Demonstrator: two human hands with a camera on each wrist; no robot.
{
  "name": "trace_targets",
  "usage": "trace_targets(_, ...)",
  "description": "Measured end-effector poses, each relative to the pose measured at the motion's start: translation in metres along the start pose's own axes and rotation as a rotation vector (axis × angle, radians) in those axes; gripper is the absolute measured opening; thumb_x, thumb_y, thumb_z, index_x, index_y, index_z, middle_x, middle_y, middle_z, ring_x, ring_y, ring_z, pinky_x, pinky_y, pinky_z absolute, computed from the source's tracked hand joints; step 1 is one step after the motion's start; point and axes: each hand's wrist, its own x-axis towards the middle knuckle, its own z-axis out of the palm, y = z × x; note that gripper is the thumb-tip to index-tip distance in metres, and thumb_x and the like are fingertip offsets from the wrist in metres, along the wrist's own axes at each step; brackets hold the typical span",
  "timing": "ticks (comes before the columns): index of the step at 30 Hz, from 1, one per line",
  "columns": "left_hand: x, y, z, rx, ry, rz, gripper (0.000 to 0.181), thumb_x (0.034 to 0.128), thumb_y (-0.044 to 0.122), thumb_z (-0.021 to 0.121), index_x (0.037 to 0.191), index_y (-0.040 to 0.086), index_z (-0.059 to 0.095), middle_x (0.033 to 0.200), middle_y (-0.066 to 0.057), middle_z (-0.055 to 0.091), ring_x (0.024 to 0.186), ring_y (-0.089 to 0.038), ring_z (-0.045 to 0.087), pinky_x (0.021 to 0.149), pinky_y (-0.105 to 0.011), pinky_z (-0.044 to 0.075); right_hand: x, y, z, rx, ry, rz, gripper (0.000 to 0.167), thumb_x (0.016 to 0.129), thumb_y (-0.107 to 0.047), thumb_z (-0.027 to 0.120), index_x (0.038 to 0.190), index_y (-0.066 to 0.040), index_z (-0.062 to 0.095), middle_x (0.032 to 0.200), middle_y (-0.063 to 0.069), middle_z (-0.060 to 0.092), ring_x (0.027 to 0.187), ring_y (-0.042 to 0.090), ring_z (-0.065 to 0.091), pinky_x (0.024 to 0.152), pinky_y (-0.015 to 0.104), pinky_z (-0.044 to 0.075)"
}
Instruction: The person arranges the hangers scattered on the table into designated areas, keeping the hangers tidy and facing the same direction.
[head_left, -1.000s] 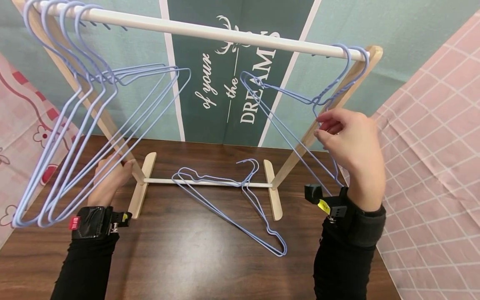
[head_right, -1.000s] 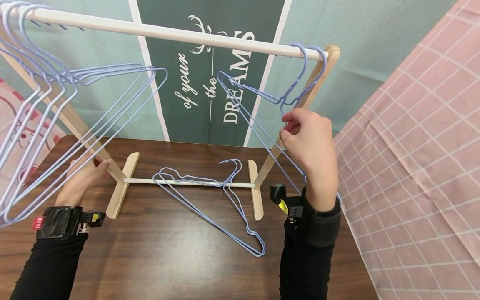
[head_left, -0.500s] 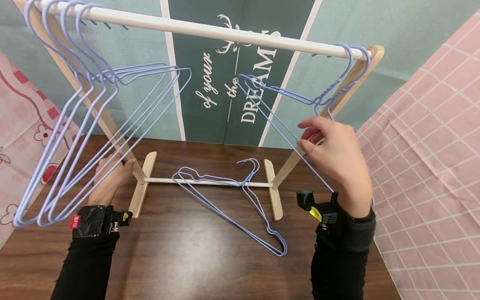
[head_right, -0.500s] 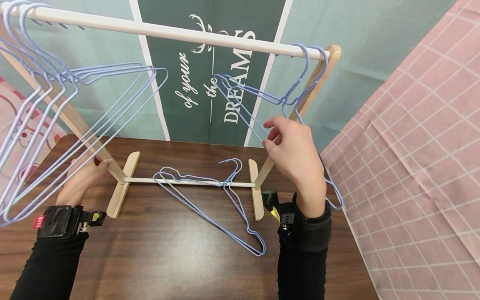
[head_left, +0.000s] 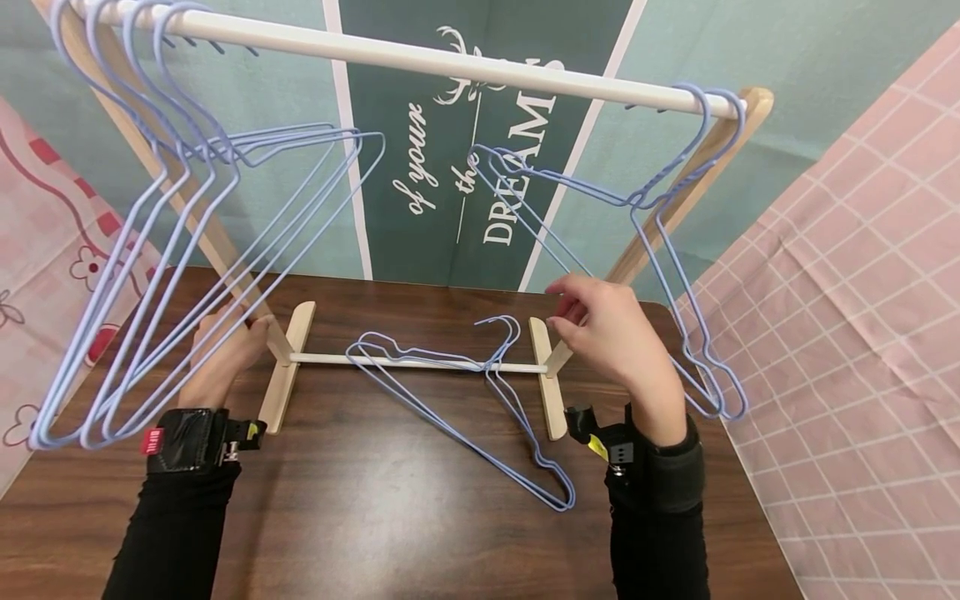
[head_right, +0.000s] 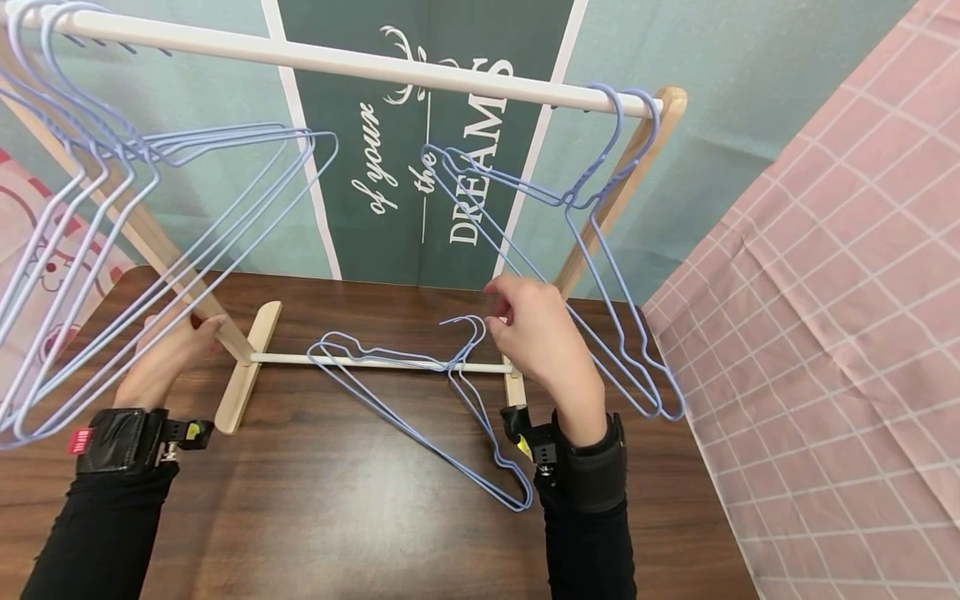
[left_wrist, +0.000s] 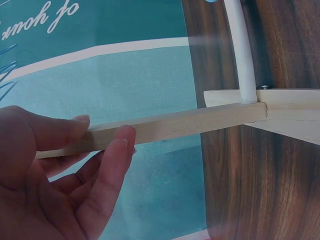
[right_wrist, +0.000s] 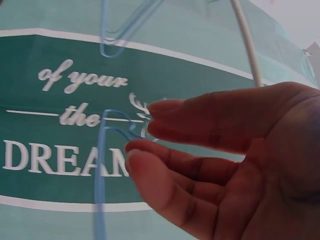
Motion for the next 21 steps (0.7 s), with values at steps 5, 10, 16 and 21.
trace_targets(5, -0.011, 0.016, -0.012, -0.006, -0.024, 0.020, 0.047, 0.0944, 0.040, 0.040, 0.105, -0.005, 0.050, 0.087, -0.029, 0.054, 0.078, -0.048, 0.053, 0.057, -0.048, 0.040, 0.001, 0.008, 0.020, -0.003, -0.062, -0.025, 0.019, 0.080, 0.001, 0.062, 0.099, 0.004, 0.061, 0.075, 0.007, 0.060, 0.067, 0.020, 0.058, 0.062, 0.034, 0.046)
trace_targets(10, -0.016, 0.024, -0.018, -0.002, -0.040, 0.036, 0.045, 0.0958, 0.034, 0.039, 0.109, -0.008, 0.047, 0.090, -0.034, 0.052, 0.078, -0.050, 0.053, 0.057, -0.048, 0.042, 0.003, 0.019, 0.042, 0.029, -0.139, 0.016, 0.021, 0.081, -0.002, 0.062, 0.101, 0.001, 0.062, 0.075, 0.005, 0.059, 0.068, 0.018, 0.056, 0.059, 0.031, 0.044)
trace_targets(16, -0.020, 0.027, -0.021, -0.025, -0.043, 0.049, 0.047, 0.0958, 0.034, 0.038, 0.118, -0.007, 0.044, 0.097, -0.038, 0.049, 0.082, -0.051, 0.051, 0.060, -0.050, 0.041, 0.007, 0.035, 0.067, 0.065, -0.215, 0.063, 0.019, 0.081, -0.004, 0.063, 0.099, 0.001, 0.062, 0.073, 0.003, 0.058, 0.066, 0.016, 0.054, 0.061, 0.030, 0.043)
trace_targets(21, -0.019, 0.026, -0.020, -0.025, -0.039, 0.033, 0.047, 0.0956, 0.035, 0.038, 0.117, -0.006, 0.045, 0.101, -0.039, 0.047, 0.087, -0.053, 0.049, 0.065, -0.054, 0.040, 0.010, 0.046, 0.085, 0.083, -0.245, 0.076, 0.019, 0.077, -0.003, 0.063, 0.096, 0.002, 0.063, 0.074, 0.004, 0.060, 0.069, 0.018, 0.057, 0.066, 0.032, 0.046)
